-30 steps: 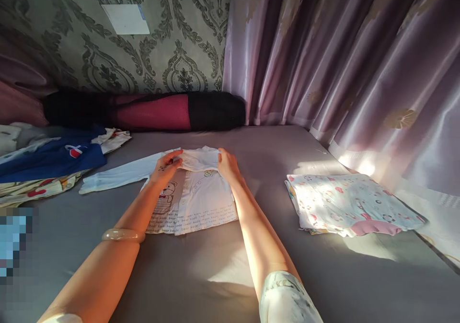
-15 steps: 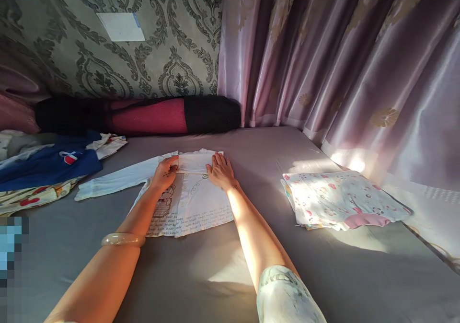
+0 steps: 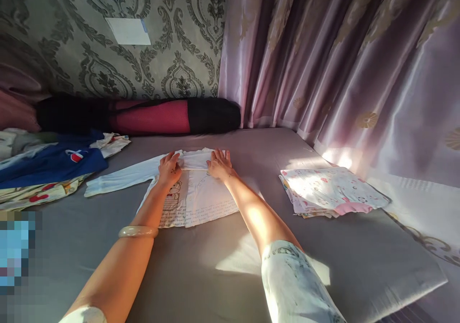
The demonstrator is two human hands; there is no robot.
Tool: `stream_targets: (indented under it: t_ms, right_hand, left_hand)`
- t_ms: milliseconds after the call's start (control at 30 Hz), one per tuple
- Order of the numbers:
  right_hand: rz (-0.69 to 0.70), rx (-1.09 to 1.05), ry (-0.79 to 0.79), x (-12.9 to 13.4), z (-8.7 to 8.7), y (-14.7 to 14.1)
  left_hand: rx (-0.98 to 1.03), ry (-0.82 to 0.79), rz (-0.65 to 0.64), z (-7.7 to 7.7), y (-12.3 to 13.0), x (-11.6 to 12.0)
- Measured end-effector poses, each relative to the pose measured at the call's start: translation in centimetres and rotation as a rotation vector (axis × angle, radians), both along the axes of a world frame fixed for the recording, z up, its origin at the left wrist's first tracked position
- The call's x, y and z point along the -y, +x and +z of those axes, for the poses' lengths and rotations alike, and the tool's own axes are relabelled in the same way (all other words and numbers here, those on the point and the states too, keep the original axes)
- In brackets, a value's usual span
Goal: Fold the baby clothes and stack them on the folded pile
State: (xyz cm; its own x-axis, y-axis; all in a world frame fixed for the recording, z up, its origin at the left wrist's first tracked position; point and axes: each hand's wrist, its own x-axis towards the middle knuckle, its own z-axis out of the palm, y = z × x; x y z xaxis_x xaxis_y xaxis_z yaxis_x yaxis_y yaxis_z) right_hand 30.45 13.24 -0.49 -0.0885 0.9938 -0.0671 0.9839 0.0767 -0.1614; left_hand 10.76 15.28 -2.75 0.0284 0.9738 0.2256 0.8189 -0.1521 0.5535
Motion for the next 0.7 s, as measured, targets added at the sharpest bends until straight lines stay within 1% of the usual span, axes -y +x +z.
stream_targets:
  t_ms: [67, 133, 200, 300, 433, 600, 700]
  right_hand:
    - [0.065, -0.023, 0.07, 0.0, 0.4, -1.8]
    - [0.152, -0.063, 0.097, 0.1, 0.5, -3.7]
    - [0.211, -0.085, 0.098, 0.0, 0.2, -5.4]
    - [0.236, -0.084, 0.083, -0.3, -0.6, -6.7]
    - [0.24, -0.083, 0.066, -0.5, -1.5, -6.8]
    - [0.242, -0.098, 0.067, 0.0, -1.5, -5.8]
    - [0.206, -0.088, 0.091, 0.3, -1.4, -5.0]
  left_hand:
    - [0.014, 0.01, -0.004, 0.1, -0.1, 0.0]
    - [0.033, 0.01, -0.012, 0.1, -0.1, -0.1]
    - [0.046, -0.006, -0.048, 0.0, -0.1, -0.2]
    - [0.071, -0.057, -0.133, -0.2, 0.2, -0.2]
    - [0.075, -0.124, -0.199, -0.4, 0.6, 0.1]
    - [0.007, -0.13, -0.179, -0.3, 0.9, 0.7]
    - [-0.071, -0.119, -0.184, -0.3, 1.1, 1.0]
